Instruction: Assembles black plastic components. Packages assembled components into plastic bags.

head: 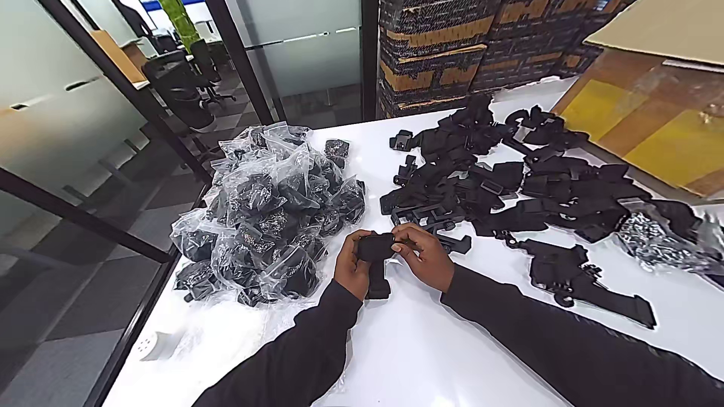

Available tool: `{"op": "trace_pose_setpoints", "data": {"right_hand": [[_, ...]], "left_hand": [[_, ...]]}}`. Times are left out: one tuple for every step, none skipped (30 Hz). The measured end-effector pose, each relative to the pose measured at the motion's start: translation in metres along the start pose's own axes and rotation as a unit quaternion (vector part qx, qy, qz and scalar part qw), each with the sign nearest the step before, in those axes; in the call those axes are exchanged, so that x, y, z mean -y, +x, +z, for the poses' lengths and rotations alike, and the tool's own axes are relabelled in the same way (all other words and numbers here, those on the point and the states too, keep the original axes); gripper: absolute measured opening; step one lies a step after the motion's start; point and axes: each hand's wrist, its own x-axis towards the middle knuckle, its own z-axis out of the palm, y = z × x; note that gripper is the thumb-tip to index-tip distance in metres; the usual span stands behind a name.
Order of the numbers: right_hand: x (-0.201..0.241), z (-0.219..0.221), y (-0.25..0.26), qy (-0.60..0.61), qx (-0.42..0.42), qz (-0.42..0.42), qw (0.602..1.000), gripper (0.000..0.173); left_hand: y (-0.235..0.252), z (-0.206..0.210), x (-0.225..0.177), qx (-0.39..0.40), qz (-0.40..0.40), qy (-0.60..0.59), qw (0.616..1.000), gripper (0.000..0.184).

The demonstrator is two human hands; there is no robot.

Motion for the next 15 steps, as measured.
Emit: {"op": "trace_pose_setpoints", "data": {"right_hand": [[0.0005, 0.0002, -0.0003, 0.009, 0.0, -0.002, 1.0, 0.024], [0.0004, 0.0006, -0.0008, 0.016, -0.001, -0.004, 1.0, 0.023], [0.0, 0.0013, -0.0014, 0.022, -0.005, -0.004, 1.0, 0.023], [-0.0007, 0.0021, -0.0019, 0.029, -0.008, -0.004, 1.0, 0.022], [-0.0011, 0.0023, -0.002, 0.038, -0.011, -0.004, 0.999, 0.021], [-0.0015, 0.0024, -0.0021, 0.046, -0.014, -0.002, 0.999, 0.021], [-0.0017, 0.0024, -0.0021, 0.051, -0.016, 0.001, 0.999, 0.02], [-0.0019, 0.0024, -0.0021, 0.053, -0.018, 0.005, 0.998, 0.021], [-0.0018, 0.0022, -0.0022, 0.054, -0.018, 0.009, 0.998, 0.02], [-0.0014, 0.0021, -0.0024, 0.055, -0.018, 0.012, 0.998, 0.02], [-0.0008, 0.0021, -0.0024, 0.057, -0.018, 0.016, 0.998, 0.02], [-0.0002, 0.002, -0.0024, 0.06, -0.018, 0.017, 0.998, 0.02], [0.0003, 0.0018, -0.0024, 0.062, -0.017, 0.017, 0.998, 0.02], [0.0002, 0.0017, -0.0025, 0.063, -0.015, 0.015, 0.998, 0.02], [0.0003, 0.0017, -0.0029, 0.064, -0.014, 0.013, 0.998, 0.02]], "left_hand": [[-0.0004, 0.0001, -0.0003, 0.001, -0.003, -0.005, 1.0, 0.043], [-0.0004, 0.0001, -0.0003, 0.002, -0.002, -0.006, 1.0, 0.043], [-0.0005, 0.0, 0.0, 0.003, -0.002, -0.008, 1.0, 0.044], [-0.0004, -0.0004, 0.0004, 0.004, -0.002, -0.01, 1.0, 0.044], [-0.0002, -0.0007, 0.001, 0.007, -0.004, -0.013, 1.0, 0.045], [-0.0003, -0.0009, 0.0012, 0.01, -0.008, -0.018, 1.0, 0.047], [-0.0008, -0.0008, 0.0006, 0.013, -0.017, -0.025, 0.999, 0.051], [-0.0013, -0.0008, -0.0007, 0.017, -0.03, -0.033, 0.999, 0.055], [-0.0018, -0.0007, -0.0024, 0.023, -0.044, -0.04, 0.998, 0.06], [-0.0022, -0.0003, -0.004, 0.026, -0.055, -0.047, 0.997, 0.065], [-0.0023, 0.0002, -0.005, 0.029, -0.057, -0.053, 0.997, 0.069], [-0.0024, 0.0005, -0.0055, 0.03, -0.055, -0.056, 0.996, 0.071], [-0.0023, 0.0007, -0.0056, 0.031, -0.05, -0.059, 0.997, 0.071], [-0.002, 0.001, -0.006, 0.03, -0.046, -0.059, 0.997, 0.07], [-0.0019, 0.0012, -0.0063, 0.028, -0.044, -0.06, 0.997, 0.069]]}}
